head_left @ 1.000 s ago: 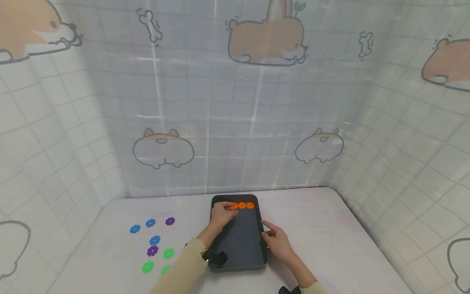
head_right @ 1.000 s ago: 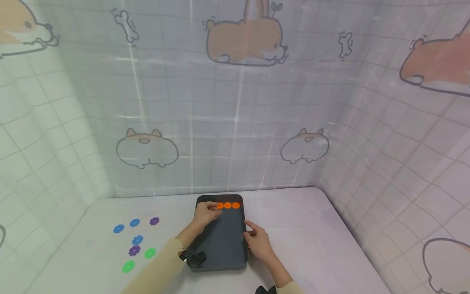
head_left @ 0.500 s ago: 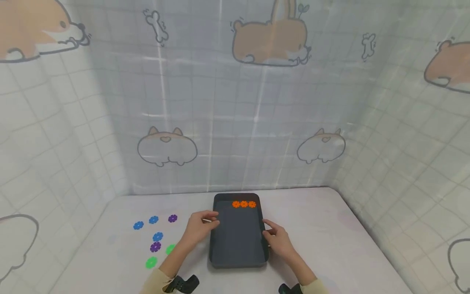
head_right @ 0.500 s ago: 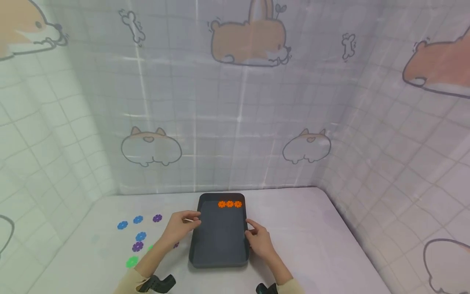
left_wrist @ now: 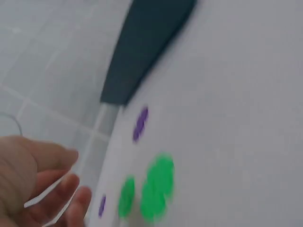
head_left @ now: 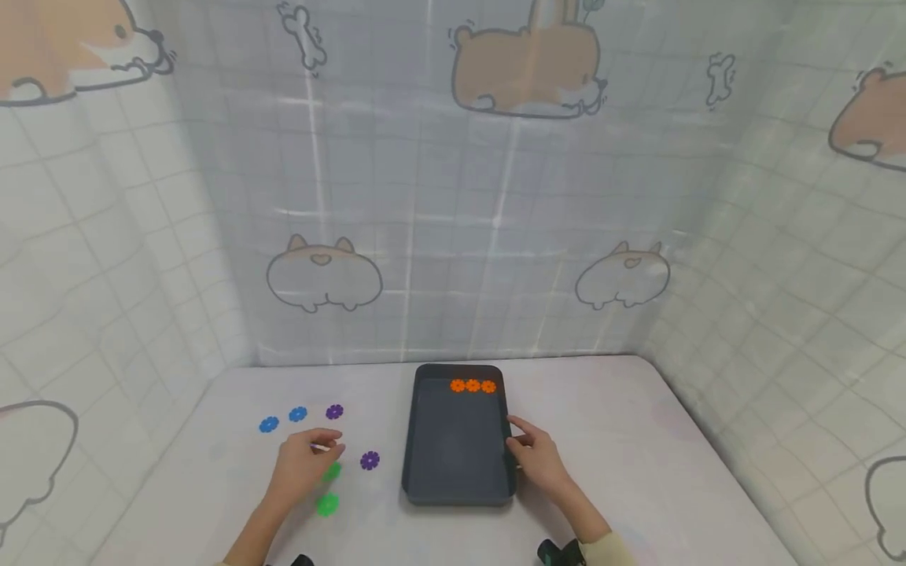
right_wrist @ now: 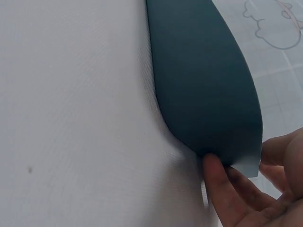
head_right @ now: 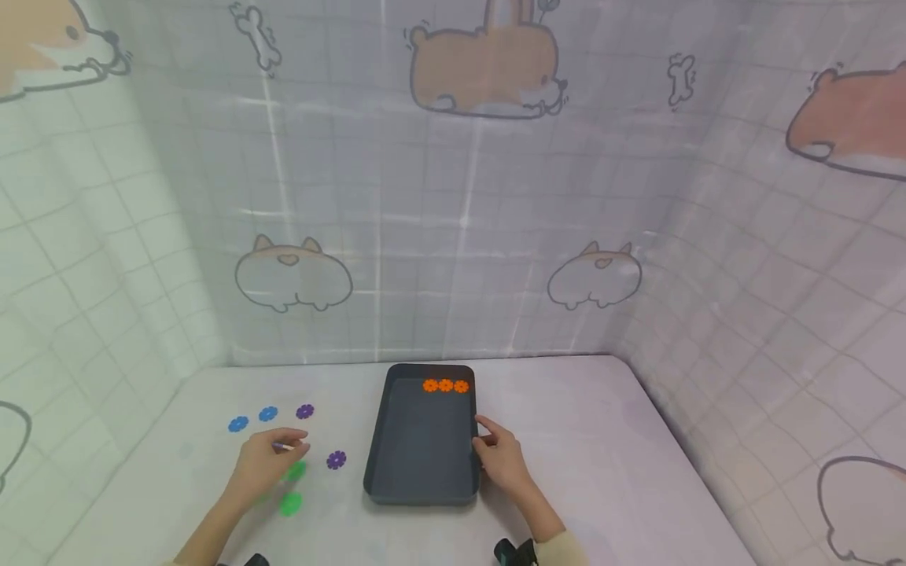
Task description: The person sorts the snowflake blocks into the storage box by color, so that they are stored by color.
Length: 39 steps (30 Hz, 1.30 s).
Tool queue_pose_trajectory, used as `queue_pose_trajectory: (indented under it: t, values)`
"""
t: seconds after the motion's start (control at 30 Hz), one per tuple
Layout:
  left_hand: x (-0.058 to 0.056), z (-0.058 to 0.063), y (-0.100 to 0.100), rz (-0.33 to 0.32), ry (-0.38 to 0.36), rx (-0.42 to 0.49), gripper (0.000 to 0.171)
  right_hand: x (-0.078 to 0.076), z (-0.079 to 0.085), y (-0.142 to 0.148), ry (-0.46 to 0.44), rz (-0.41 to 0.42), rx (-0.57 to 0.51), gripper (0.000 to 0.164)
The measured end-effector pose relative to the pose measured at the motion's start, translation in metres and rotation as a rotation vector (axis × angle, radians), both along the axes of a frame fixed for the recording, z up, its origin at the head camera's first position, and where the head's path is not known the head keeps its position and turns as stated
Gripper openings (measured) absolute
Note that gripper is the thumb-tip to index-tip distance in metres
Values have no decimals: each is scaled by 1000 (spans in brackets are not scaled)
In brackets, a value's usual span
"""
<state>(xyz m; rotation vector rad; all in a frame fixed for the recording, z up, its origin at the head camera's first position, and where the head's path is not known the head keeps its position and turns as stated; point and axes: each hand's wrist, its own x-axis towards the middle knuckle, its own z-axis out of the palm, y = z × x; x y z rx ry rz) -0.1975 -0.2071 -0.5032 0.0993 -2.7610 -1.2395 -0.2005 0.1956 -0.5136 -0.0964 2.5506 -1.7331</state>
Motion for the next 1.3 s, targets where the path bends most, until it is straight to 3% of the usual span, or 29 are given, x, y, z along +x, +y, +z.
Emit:
queue_pose_trajectory:
  t: [0.13, 0.4, 0.63, 1.07, 1.3]
  values:
    - [6, -4, -24, 84, -25, -104, 31, 0, 1, 0, -1, 4, 0, 47]
    - [8, -8, -45, 200, -173, -131, 50, -3, -3, 1, 4, 6, 26, 47]
    - [13, -17, -48, 183, -188, -143, 59, -5, -4, 1, 14, 13, 71, 45]
    - [14, -17, -52, 133, -181, -193, 65, 1, -2, -5, 17, 26, 103, 46]
    - [11, -16, -53, 142, -197, -172, 59, 7, -1, -8, 17, 28, 89, 46]
